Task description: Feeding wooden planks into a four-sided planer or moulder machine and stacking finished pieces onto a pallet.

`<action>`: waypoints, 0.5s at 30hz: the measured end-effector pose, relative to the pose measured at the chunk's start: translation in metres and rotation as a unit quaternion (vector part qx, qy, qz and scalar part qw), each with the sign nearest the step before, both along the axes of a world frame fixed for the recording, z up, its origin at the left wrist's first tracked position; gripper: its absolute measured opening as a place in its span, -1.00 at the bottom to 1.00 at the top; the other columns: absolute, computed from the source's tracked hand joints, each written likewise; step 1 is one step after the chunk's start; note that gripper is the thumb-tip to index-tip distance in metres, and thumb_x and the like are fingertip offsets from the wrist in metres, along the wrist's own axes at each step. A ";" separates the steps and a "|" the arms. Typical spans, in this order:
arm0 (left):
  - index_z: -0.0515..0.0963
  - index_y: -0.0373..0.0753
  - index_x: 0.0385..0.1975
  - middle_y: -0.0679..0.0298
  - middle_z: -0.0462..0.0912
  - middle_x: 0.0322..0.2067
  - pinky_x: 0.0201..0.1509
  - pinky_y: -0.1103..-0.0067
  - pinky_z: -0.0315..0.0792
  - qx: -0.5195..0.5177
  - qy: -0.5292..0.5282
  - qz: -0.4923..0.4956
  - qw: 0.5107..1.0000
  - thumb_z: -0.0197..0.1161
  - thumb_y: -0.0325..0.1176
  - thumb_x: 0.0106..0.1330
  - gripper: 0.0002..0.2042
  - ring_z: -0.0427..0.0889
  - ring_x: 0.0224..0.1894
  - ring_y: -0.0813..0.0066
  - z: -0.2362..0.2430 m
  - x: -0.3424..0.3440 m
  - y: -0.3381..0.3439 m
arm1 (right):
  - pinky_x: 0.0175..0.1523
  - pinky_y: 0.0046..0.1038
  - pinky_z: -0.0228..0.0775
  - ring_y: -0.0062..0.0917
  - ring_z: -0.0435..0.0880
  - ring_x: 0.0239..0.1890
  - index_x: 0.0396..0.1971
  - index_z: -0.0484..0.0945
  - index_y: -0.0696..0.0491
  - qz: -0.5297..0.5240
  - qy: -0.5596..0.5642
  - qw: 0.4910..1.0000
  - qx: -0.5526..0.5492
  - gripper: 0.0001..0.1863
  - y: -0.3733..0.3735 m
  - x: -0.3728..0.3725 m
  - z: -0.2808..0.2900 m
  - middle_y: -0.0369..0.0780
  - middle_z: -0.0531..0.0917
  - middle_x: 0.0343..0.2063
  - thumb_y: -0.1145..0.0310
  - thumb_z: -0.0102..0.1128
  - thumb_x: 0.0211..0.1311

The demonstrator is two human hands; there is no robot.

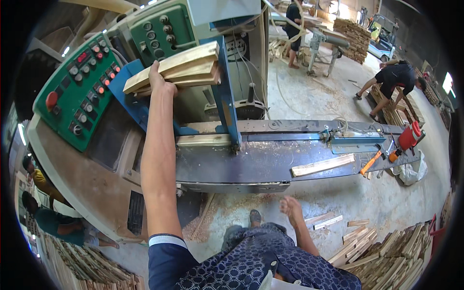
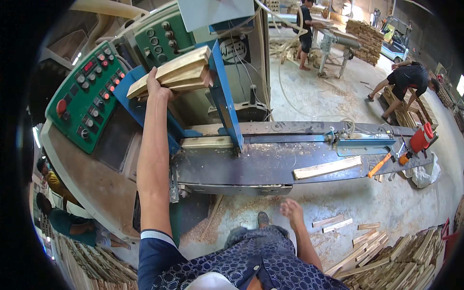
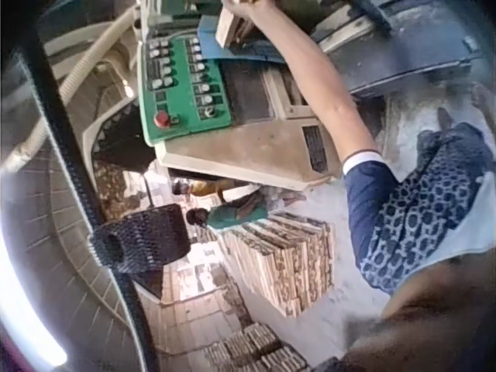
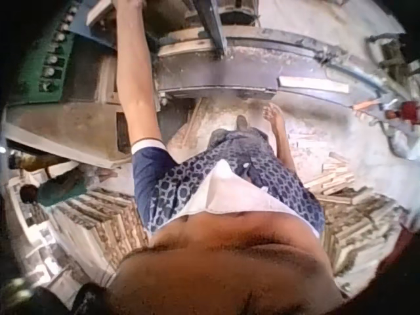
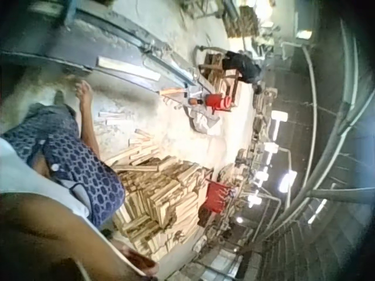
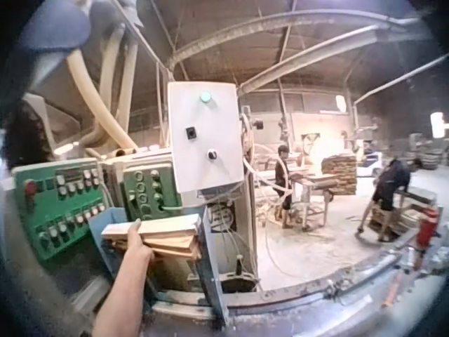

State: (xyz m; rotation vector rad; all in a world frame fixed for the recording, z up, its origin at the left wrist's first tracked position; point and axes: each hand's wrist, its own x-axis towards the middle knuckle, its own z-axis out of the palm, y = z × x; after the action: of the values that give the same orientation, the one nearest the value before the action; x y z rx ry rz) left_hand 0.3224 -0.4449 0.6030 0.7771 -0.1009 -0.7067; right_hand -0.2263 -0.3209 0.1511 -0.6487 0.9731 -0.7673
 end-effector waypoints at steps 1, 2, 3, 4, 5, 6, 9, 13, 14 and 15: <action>0.48 -0.11 0.19 0.17 0.54 0.18 0.38 0.01 0.19 0.054 0.031 0.005 0.998 0.35 0.04 0.23 -0.42 0.47 0.25 0.16 -0.003 -0.031 -0.013 | -0.16 -0.39 0.60 -0.39 0.73 -0.26 0.14 0.50 0.12 -0.029 0.013 0.999 0.012 -0.67 -0.020 -0.001 0.014 -0.13 0.72 -0.16 0.30 0.08 0.49; 0.48 -0.11 0.19 0.17 0.54 0.18 0.38 0.01 0.19 0.066 0.039 0.005 0.997 0.35 0.04 0.23 -0.42 0.47 0.25 0.16 -0.006 -0.039 -0.016 | -0.16 -0.39 0.60 -0.39 0.73 -0.26 0.14 0.50 0.12 -0.028 0.021 0.999 0.024 -0.67 -0.034 0.001 0.021 -0.13 0.72 -0.16 0.30 0.08 0.49; 0.46 -0.12 0.20 0.17 0.52 0.21 0.36 -0.03 0.18 0.058 0.061 -0.006 0.996 0.36 0.03 0.21 -0.40 0.46 0.25 0.13 -0.012 -0.040 -0.018 | -0.16 -0.40 0.59 -0.41 0.73 -0.27 0.09 0.52 0.12 -0.021 0.045 0.999 -0.003 -0.69 -0.050 0.003 0.024 -0.14 0.73 -0.19 0.29 0.09 0.49; 0.44 -0.12 0.22 0.17 0.50 0.23 0.35 -0.06 0.17 0.050 0.080 -0.012 0.995 0.37 0.01 0.18 -0.38 0.45 0.26 0.10 -0.020 -0.034 -0.017 | -0.16 -0.41 0.59 -0.43 0.73 -0.28 0.04 0.55 0.12 -0.008 0.066 0.997 -0.031 -0.72 -0.062 0.009 0.026 -0.15 0.73 -0.22 0.28 0.11 0.49; 0.40 -0.15 0.25 0.15 0.45 0.26 0.36 -0.12 0.11 0.061 0.062 -0.005 0.996 0.37 0.00 0.16 -0.33 0.41 0.28 0.05 -0.033 -0.023 -0.024 | -0.16 -0.41 0.59 -0.43 0.73 -0.28 0.04 0.55 0.12 -0.001 0.075 0.997 -0.021 -0.72 -0.073 0.011 0.023 -0.15 0.73 -0.22 0.28 0.11 0.49; 0.40 -0.15 0.25 0.15 0.45 0.26 0.36 -0.12 0.11 0.071 0.071 0.001 0.995 0.37 0.00 0.16 -0.33 0.41 0.28 0.05 -0.048 -0.014 -0.028 | -0.17 -0.44 0.57 -0.48 0.72 -0.29 -0.04 0.58 0.11 -0.005 0.089 0.996 -0.015 -0.75 -0.081 0.013 0.019 -0.17 0.74 -0.25 0.26 0.13 0.46; 0.41 -0.19 0.25 0.11 0.45 0.27 0.42 -0.13 -0.02 0.160 0.091 0.001 0.983 0.35 0.04 0.18 -0.33 0.37 0.32 0.07 -0.081 -0.018 -0.040 | -0.18 -0.48 0.55 -0.54 0.71 -0.31 -0.18 0.60 0.11 -0.035 0.095 0.995 0.001 -0.77 -0.087 0.010 0.004 -0.21 0.74 -0.31 0.24 0.15 0.43; 0.44 -0.11 0.20 0.16 0.45 0.27 0.37 -0.11 0.07 0.104 0.110 -0.012 0.988 0.32 0.09 0.20 -0.38 0.33 0.34 0.07 -0.149 -0.012 -0.039 | -0.21 -0.50 0.54 -0.54 0.70 -0.34 -0.24 0.60 0.10 -0.078 0.051 0.996 0.003 -0.77 -0.084 0.017 -0.004 -0.25 0.70 -0.37 0.23 0.16 0.43; 0.45 -0.09 0.18 0.16 0.45 0.26 0.36 -0.09 0.10 0.091 0.108 -0.014 0.990 0.31 0.10 0.21 -0.40 0.35 0.32 0.07 -0.173 -0.004 -0.039 | -0.21 -0.50 0.54 -0.54 0.70 -0.34 -0.24 0.60 0.10 -0.074 0.053 0.996 0.007 -0.77 -0.083 0.020 -0.005 -0.25 0.70 -0.37 0.23 0.16 0.43; 0.46 -0.08 0.18 0.15 0.47 0.24 0.35 -0.09 0.15 0.112 0.132 -0.020 0.985 0.30 0.11 0.22 -0.41 0.39 0.28 0.07 -0.188 -0.007 -0.036 | -0.21 -0.50 0.54 -0.54 0.70 -0.34 -0.24 0.60 0.09 -0.073 0.061 0.995 -0.003 -0.77 -0.082 0.020 -0.003 -0.26 0.69 -0.38 0.22 0.17 0.42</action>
State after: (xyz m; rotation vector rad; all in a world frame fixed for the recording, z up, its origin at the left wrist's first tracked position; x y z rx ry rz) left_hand 0.3158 -0.4811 0.4152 0.8909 0.2067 -0.8637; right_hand -0.2063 -0.4026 0.1484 -0.6417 1.1403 -0.8671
